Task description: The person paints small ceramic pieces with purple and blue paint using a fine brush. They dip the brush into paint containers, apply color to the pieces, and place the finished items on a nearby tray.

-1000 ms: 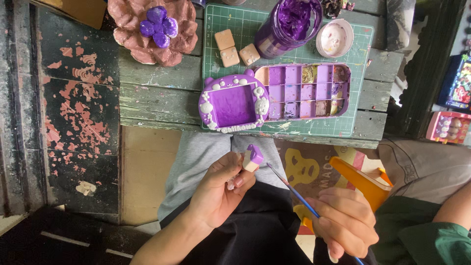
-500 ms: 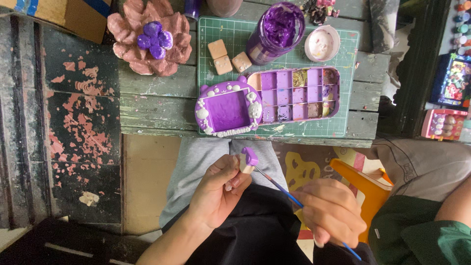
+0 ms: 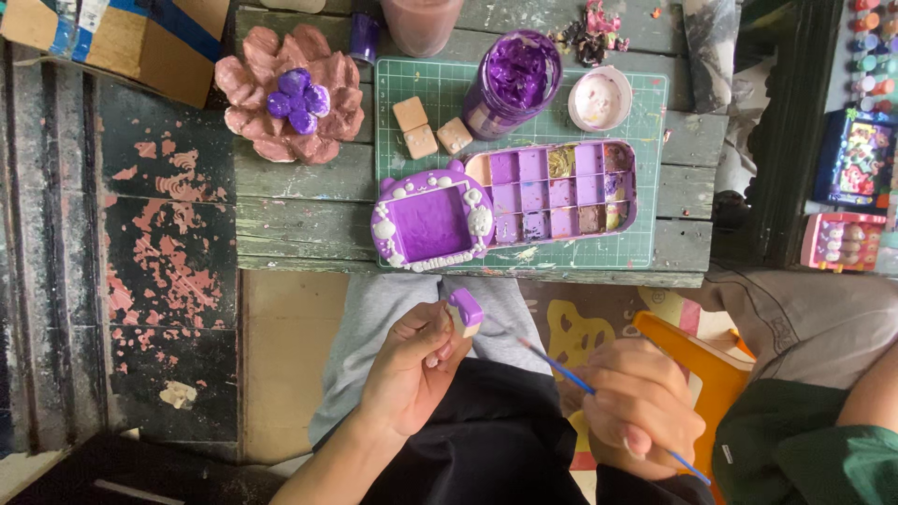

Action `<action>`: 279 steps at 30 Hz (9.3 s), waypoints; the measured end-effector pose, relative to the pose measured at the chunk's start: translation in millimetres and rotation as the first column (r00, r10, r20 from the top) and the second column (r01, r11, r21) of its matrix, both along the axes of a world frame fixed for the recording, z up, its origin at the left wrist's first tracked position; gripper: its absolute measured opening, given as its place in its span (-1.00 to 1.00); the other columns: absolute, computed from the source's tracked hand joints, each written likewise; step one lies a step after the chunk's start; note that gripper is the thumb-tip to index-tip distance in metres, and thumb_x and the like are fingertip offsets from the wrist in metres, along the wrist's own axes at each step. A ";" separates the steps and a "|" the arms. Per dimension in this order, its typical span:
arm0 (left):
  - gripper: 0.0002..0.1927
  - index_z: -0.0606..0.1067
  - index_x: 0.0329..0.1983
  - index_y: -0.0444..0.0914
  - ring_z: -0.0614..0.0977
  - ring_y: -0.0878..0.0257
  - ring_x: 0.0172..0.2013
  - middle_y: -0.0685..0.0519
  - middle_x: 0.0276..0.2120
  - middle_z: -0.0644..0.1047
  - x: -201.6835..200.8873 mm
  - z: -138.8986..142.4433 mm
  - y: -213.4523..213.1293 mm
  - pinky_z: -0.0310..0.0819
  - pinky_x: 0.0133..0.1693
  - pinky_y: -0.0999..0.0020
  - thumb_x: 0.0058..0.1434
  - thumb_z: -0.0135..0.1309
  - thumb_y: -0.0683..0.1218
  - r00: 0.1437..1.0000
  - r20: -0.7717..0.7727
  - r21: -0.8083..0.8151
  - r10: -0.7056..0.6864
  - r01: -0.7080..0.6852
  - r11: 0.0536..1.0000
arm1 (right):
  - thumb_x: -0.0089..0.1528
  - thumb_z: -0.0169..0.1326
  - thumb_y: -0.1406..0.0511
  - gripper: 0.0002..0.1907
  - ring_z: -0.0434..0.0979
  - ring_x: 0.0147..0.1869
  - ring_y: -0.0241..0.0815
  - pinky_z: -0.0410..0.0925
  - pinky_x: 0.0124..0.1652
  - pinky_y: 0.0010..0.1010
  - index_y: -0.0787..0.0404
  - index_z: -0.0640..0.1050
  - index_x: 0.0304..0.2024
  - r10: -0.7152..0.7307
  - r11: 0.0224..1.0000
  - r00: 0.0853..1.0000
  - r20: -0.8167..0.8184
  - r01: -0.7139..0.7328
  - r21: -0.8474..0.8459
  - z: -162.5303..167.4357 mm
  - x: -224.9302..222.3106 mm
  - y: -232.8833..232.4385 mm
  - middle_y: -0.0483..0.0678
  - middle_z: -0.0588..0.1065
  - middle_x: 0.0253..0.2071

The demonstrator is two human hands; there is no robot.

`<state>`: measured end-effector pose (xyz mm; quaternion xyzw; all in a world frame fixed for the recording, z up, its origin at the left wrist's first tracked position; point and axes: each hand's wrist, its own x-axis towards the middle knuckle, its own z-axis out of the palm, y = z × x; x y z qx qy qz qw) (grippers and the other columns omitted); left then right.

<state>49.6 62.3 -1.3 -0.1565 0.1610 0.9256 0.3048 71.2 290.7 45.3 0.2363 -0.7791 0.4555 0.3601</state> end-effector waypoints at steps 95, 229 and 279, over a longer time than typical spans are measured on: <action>-0.85 0.65 -0.21 -0.34 0.34 0.39 -0.43 0.03 -0.40 0.51 4.5 -30.8 -0.8 0.21 -0.28 0.46 0.28 0.26 -0.13 0.980 -0.060 0.262 -0.192 0.201 0.944 | 0.51 -0.08 0.11 -0.56 0.38 -0.54 -0.13 0.33 -0.57 -0.37 0.35 0.40 -0.30 0.244 0.745 0.913 0.328 0.040 -0.666 -9.7 -0.1 -3.2 0.07 0.39 -0.62; -0.85 0.64 -0.23 -0.37 0.43 0.59 -0.51 0.05 -0.26 0.71 -148.0 -18.6 -37.2 0.31 -0.48 0.61 0.18 0.35 -0.22 0.819 -0.539 -0.842 -0.194 -0.531 0.099 | 0.62 -0.16 0.06 -0.47 0.25 -0.51 -0.22 0.13 -0.43 -0.44 0.27 0.36 -0.35 -0.027 0.644 0.900 0.434 0.348 -0.682 -117.8 -26.6 55.3 0.00 0.29 -0.58; -0.84 0.63 -0.07 -0.31 0.41 0.41 -0.47 0.10 -0.44 0.48 -119.9 -17.5 -62.8 0.32 -0.43 0.51 0.42 0.06 -0.19 0.642 -0.712 -0.665 -0.284 -0.746 -0.022 | 0.33 0.21 0.29 -0.86 0.47 -0.02 0.01 0.17 0.08 -0.13 0.15 0.72 -0.11 -0.045 0.665 0.991 0.126 -0.064 0.744 126.0 -305.9 -45.4 -0.06 0.65 -0.19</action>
